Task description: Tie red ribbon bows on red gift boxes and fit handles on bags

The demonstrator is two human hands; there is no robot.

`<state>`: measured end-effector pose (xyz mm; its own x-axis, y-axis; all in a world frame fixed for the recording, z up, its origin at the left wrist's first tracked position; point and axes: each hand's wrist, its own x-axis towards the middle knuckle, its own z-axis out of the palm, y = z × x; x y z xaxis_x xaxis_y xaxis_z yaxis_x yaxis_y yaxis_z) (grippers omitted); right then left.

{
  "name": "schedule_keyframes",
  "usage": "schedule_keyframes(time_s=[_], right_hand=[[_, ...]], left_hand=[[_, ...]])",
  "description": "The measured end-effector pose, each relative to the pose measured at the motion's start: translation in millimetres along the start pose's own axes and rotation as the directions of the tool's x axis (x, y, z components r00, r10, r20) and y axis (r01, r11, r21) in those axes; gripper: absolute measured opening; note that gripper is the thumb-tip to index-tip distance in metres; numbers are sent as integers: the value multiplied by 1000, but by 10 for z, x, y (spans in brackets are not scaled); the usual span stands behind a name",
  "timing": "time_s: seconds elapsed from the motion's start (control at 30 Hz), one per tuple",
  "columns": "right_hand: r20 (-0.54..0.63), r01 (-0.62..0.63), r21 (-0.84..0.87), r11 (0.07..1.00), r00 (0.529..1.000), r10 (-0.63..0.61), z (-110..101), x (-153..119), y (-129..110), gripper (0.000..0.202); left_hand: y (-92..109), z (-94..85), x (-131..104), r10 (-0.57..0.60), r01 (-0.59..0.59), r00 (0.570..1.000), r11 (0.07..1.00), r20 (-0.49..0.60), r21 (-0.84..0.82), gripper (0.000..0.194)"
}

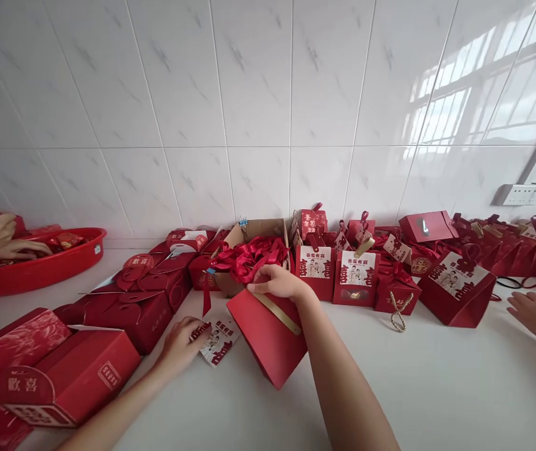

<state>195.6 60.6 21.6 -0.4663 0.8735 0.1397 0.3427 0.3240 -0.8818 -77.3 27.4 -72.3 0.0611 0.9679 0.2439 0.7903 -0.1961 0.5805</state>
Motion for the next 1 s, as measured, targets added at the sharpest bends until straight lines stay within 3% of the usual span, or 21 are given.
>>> schedule_keyframes(time_s=[0.17, 0.33, 0.4, 0.53, 0.6, 0.7, 0.8, 1.0], right_hand=[[8, 28, -35, 999, 1000, -28, -94, 67, -36, 31], [-65, 74, -139, 988, 994, -83, -250, -118, -182, 28], [-128, 102, -198, 975, 983, -129, -329, -233, -269, 28], [-258, 164, -210, 964, 942, -217, -401, -447, -484, 21], [-309, 246, -211, 946, 901, -303, -375, -518, -603, 19], [-354, 344, -248, 906, 838, -415, -307, -564, -748, 19], [-417, 328, -305, 894, 798, -435, -254, -573, -810, 21], [-544, 268, -331, 905, 729, -415, -150, -568, -834, 20]], left_hand=[[-4, 84, -71, 43, -36, 998, 983, -36, 178, 26], [108, 45, -98, 31, 0, 993, 964, -110, 266, 28], [308, -117, -82, 108, -55, 977, 960, -185, 275, 27], [999, -634, 3, 376, -332, 869, 925, -321, 187, 25], [1366, -851, 50, 455, -441, 843, 890, -288, 114, 26], [1734, -996, 106, 437, -443, 896, 893, -81, -83, 30], [1845, -968, 156, 429, -431, 902, 895, -45, -110, 35], [1820, -871, 173, 441, -472, 865, 877, -238, -92, 28]])
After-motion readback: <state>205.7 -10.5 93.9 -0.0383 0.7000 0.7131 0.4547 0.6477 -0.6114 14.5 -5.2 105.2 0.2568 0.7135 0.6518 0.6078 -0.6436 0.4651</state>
